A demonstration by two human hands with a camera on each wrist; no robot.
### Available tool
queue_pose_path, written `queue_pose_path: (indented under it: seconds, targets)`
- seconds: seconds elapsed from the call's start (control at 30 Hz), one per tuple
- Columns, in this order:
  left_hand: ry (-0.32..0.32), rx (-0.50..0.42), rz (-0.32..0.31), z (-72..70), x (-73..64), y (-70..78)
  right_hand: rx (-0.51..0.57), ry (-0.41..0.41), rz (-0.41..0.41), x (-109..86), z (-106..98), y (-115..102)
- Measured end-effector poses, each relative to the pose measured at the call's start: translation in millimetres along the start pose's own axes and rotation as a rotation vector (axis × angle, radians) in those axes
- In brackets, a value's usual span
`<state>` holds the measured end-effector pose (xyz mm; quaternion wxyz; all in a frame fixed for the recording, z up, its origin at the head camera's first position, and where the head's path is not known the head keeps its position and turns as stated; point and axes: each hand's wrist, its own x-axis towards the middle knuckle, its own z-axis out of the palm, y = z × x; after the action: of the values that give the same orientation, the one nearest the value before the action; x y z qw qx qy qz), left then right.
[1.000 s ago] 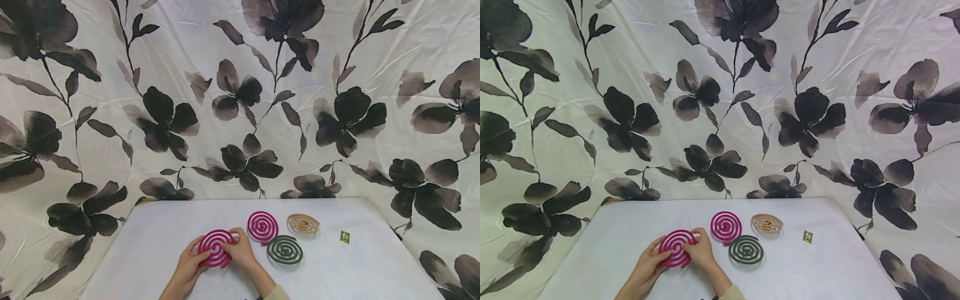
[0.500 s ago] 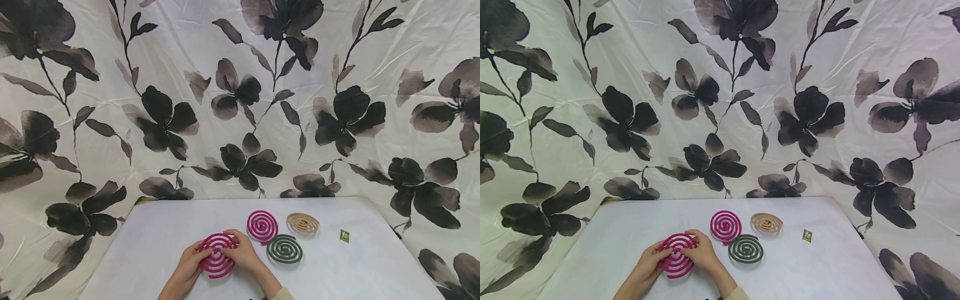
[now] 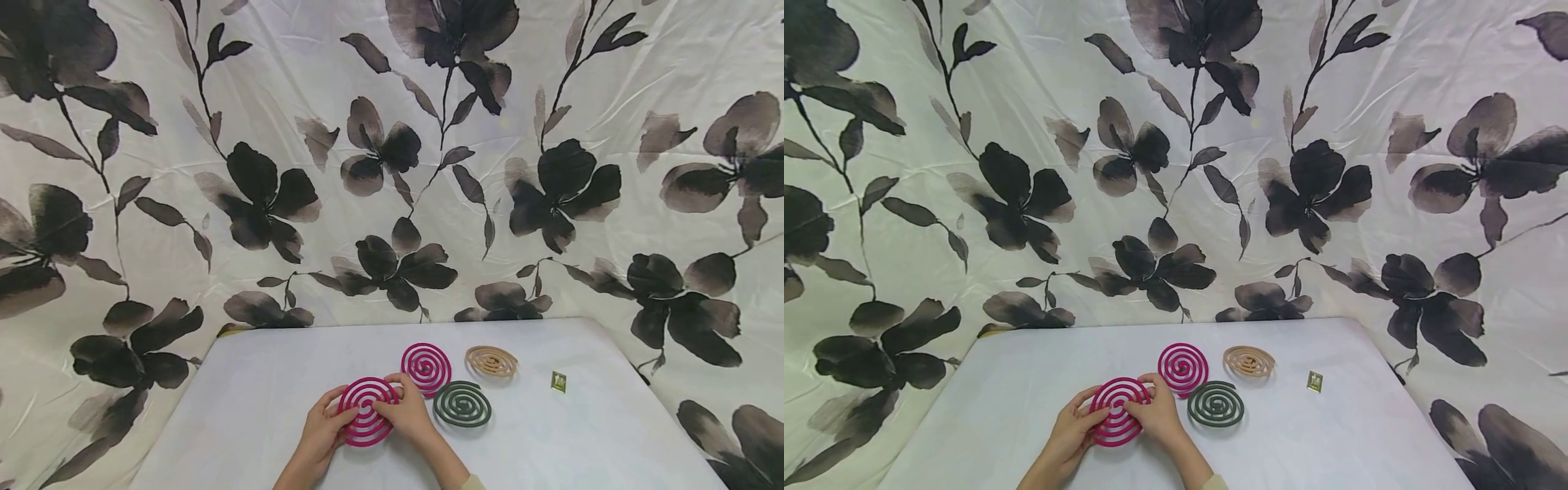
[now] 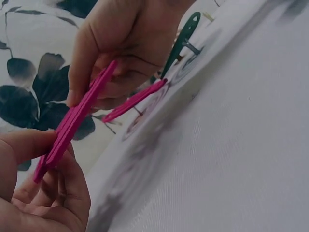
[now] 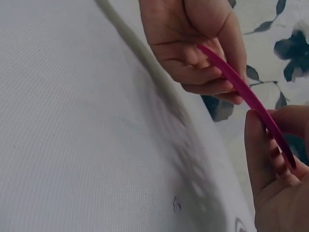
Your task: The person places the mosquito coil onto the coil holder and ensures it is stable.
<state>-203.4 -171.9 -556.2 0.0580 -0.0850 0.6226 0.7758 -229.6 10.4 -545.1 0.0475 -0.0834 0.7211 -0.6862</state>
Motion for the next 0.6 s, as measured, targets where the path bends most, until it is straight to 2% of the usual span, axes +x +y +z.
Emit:
queue_pose_path:
  seconds: [0.17, 0.27, 0.43, 0.6]
  targets:
    - [0.014, 0.005, 0.011, 11.2, -1.2, 3.4, -0.015, 0.024, 0.017, -3.3, -7, -2]
    - [0.022, 0.005, 0.02, 17.2, -0.9, 3.8, -0.015, 0.026, 0.0, -5.2, -12, -2]
    - [0.027, -0.013, 0.028, 25.7, 0.1, 2.3, 0.016, 0.026, -0.02, -9.2, -18, -3]
    - [0.037, -0.026, 0.042, 32.1, 0.0, 2.1, 0.029, 0.039, -0.005, -13.6, -22, -10]
